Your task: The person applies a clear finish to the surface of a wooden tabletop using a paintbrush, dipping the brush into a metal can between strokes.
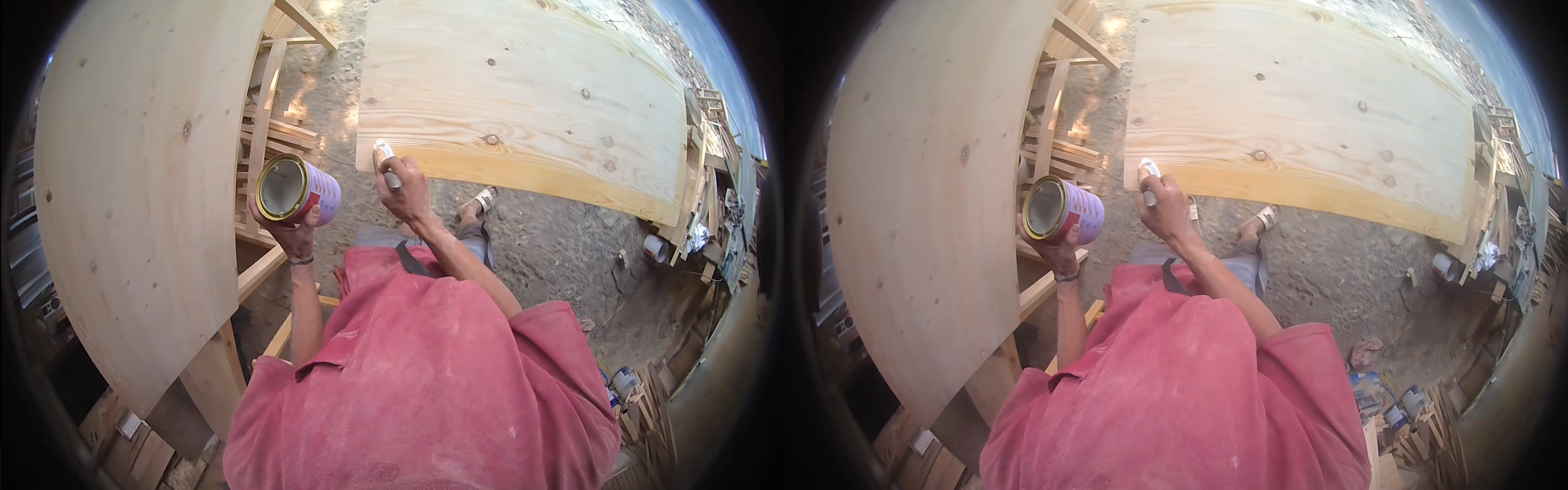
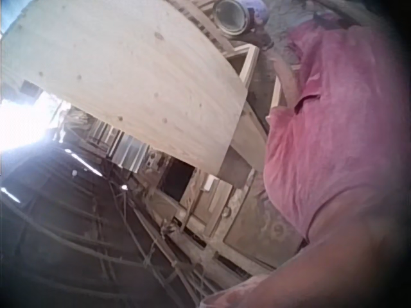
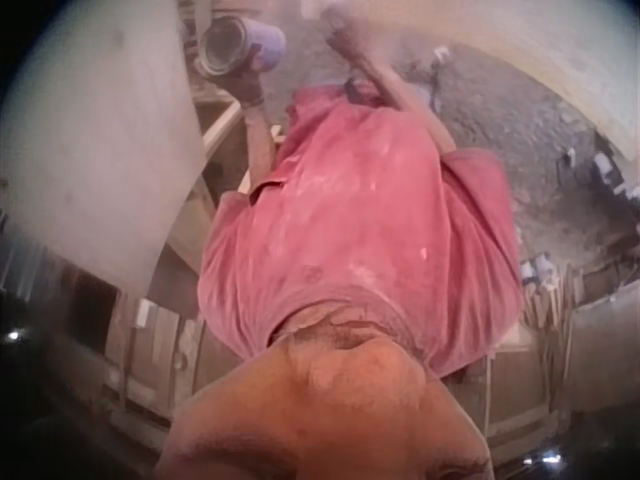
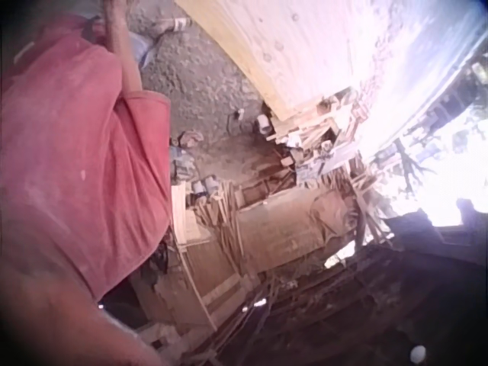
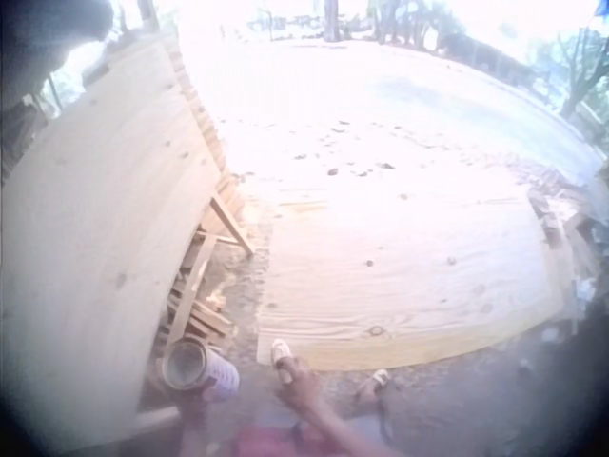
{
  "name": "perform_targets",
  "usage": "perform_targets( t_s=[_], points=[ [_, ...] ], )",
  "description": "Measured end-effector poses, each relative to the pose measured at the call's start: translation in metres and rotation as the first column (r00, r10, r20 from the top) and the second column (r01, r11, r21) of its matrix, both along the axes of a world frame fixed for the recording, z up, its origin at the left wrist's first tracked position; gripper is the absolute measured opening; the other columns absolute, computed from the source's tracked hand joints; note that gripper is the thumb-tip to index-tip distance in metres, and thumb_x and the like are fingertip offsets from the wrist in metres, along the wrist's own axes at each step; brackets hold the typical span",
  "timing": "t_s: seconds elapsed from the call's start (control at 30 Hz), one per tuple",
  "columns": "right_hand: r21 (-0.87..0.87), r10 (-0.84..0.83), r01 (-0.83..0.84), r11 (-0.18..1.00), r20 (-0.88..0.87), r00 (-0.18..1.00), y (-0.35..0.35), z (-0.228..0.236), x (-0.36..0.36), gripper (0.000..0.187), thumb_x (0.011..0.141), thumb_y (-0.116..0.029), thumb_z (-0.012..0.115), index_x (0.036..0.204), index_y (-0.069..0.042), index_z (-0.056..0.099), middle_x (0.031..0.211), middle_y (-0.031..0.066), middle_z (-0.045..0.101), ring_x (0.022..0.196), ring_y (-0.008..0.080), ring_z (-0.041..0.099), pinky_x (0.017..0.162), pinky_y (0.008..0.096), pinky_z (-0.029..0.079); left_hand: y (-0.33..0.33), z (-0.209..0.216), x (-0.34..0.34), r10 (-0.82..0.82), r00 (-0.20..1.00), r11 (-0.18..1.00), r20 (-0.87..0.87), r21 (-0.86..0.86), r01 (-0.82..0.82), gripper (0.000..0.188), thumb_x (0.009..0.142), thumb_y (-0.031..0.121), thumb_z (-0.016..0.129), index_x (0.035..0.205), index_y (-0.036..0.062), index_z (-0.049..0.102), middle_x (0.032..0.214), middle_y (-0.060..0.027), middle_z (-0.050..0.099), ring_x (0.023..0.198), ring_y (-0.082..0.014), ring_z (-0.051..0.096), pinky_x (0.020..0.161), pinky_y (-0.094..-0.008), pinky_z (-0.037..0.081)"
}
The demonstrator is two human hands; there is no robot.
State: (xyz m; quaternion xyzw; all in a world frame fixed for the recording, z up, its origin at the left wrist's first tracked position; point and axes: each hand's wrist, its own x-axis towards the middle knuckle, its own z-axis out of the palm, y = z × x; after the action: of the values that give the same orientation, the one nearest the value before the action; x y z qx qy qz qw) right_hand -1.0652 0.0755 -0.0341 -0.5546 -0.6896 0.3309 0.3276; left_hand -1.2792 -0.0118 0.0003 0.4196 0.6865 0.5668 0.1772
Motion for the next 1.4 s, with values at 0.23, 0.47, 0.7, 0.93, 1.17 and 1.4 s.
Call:
perform_targets(
  t_s=[0.23,0.47,0.7,0.93,1.17,1.4],
  points=[
    [-0.353,-0.337,0.210,0.912,-0.352,0.873,-0.009,-0.026,0.173,0.010,0.088,-0.009,0.071,0.096,-0.005,0.067,0.081,-0.0004,0.066,0.075,0.0067,0.060,0.062,0.0230,0.048,-0.004,-0.010,-0.011,0.020,1.000,1.000,0.019,-0.003,-0.020,0.124,0.062,0.035,0.090,0.152,0.0062,0.009,0.140,-0.0147,0.033,0.133,-0.0289,0.039,0.113,-0.0450,0.033],
    [-0.501,-0.459,0.181,0.846,-0.512,0.726,-0.016,-0.029,0.212,0.014,0.091,-0.006,0.067,0.103,-0.004,0.061,0.098,0.0042,0.063,0.090,0.0132,0.063,0.084,0.0273,0.053,0.000,0.004,0.002,0.019,0.990,0.999,0.138,0.027,-0.023,0.120,0.066,0.030,0.090,0.152,0.0060,0.010,0.142,-0.0151,0.035,0.132,-0.0278,0.042,0.111,-0.0436,0.037],
    [-0.496,-0.263,-0.136,0.857,-0.650,0.713,0.021,-0.073,0.066,0.018,0.092,-0.009,0.070,0.106,-0.004,0.061,0.092,0.0002,0.063,0.085,0.0088,0.061,0.078,0.0241,0.053,-0.009,0.001,-0.003,0.069,0.993,0.998,0.094,-0.015,-0.068,0.127,0.062,0.033,0.092,0.151,0.0048,0.006,0.142,-0.0172,0.038,0.129,-0.0297,0.046,0.110,-0.0443,0.038],
    [-0.389,-0.023,-0.236,0.890,-0.556,0.831,0.070,-0.051,0.000,0.016,0.089,-0.012,0.073,0.099,-0.001,0.066,0.086,0.0023,0.065,0.077,0.0079,0.058,0.068,0.0225,0.045,-0.019,0.013,-0.004,0.124,0.988,0.991,0.092,0.032,-0.128,0.126,0.064,0.040,0.091,0.151,0.0040,0.006,0.140,-0.0180,0.041,0.128,-0.0308,0.047,0.110,-0.0443,0.039],
    [-0.440,-0.076,-0.204,0.875,-0.539,0.839,0.066,-0.042,0.066,0.014,0.091,-0.008,0.069,0.101,-0.001,0.063,0.090,0.0033,0.066,0.083,0.0095,0.063,0.076,0.0238,0.052,-0.035,-0.011,-0.011,0.193,0.977,0.981,0.089,0.008,-0.194,0.125,0.065,0.041,0.091,0.150,0.0031,0.008,0.139,-0.0181,0.040,0.129,-0.0311,0.047,0.109,-0.0457,0.041],
    [-0.465,0.112,-0.390,0.795,-0.519,0.847,0.087,-0.041,0.032,0.013,0.087,-0.008,0.072,0.096,0.000,0.066,0.086,0.0029,0.069,0.079,0.0078,0.063,0.069,0.0227,0.049,-0.018,-0.006,-0.004,0.252,0.964,0.967,0.084,0.005,-0.253,0.125,0.065,0.039,0.091,0.150,0.0032,0.007,0.140,-0.0183,0.040,0.129,-0.0308,0.047,0.110,-0.0449,0.041]
  ],
)
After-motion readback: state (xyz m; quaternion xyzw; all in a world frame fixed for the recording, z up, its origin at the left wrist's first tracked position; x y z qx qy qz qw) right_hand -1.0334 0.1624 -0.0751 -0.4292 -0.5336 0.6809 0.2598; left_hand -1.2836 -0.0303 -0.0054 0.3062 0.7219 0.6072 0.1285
